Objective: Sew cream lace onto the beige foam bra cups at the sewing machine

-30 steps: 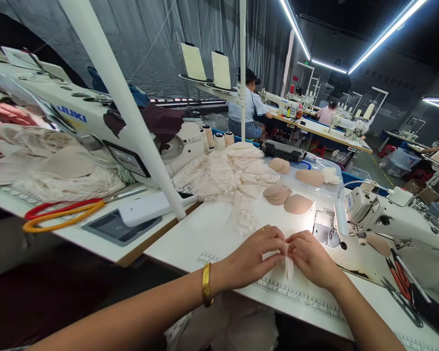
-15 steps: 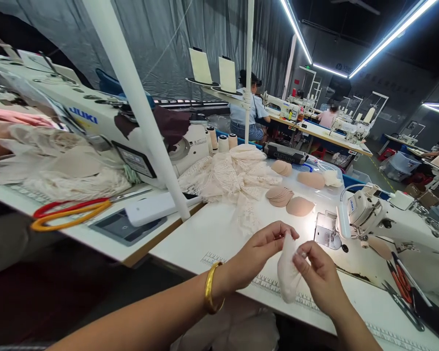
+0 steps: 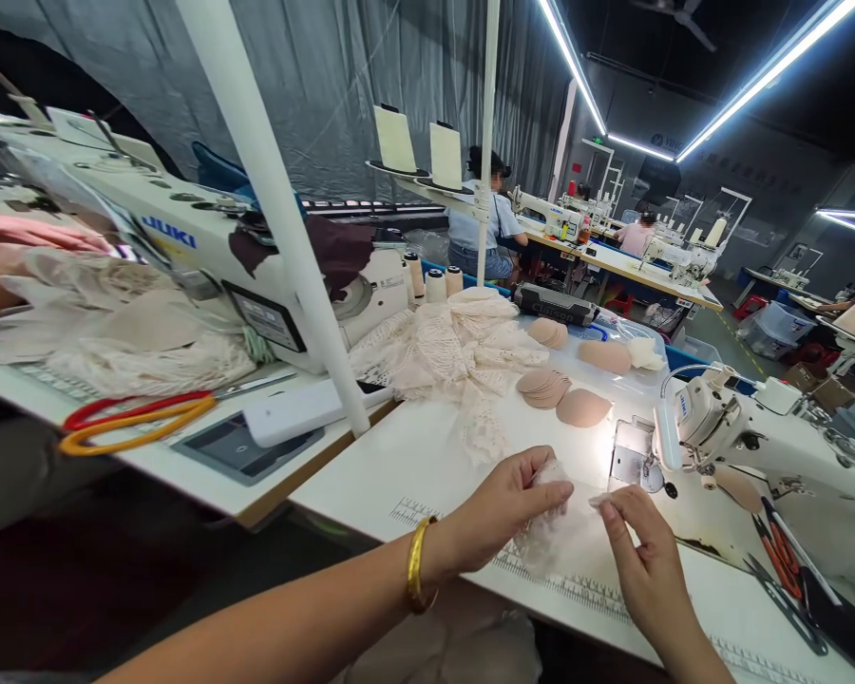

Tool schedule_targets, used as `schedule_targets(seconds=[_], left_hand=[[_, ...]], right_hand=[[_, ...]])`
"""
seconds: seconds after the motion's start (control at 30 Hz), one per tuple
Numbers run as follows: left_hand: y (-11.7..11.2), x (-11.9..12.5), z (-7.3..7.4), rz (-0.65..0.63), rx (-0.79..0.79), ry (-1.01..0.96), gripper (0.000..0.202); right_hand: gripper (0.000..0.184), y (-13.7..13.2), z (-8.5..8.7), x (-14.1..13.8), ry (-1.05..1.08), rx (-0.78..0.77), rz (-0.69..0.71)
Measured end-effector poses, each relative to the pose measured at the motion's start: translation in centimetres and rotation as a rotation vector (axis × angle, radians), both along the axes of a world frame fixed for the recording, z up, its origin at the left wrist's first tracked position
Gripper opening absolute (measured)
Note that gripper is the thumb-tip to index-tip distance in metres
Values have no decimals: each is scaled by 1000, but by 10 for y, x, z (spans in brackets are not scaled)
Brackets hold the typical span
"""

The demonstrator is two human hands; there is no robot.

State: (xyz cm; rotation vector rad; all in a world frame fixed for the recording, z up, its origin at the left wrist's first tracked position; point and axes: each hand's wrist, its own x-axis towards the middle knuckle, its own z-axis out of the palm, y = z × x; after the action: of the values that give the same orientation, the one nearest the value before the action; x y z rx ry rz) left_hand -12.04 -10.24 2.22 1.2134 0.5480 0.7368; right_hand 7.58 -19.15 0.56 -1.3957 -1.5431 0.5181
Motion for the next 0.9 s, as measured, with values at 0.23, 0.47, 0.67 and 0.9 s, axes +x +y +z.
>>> schedule_targets(seconds=[0.23,0.47,0.67,0.9], left_hand=[[89,1,11,173,799,662,27],[177,19,10,363,914,906,15],[166,18,24,489,914,853,22],[87,17,40,57,696,527,21]], right_hand=[[46,24,-22,27,138,-223,-22],[48,37,-42,37,292,-218,-58],[48,38,-38,34,477,-258,-51],[67,40,-34,40,628,-340,16]])
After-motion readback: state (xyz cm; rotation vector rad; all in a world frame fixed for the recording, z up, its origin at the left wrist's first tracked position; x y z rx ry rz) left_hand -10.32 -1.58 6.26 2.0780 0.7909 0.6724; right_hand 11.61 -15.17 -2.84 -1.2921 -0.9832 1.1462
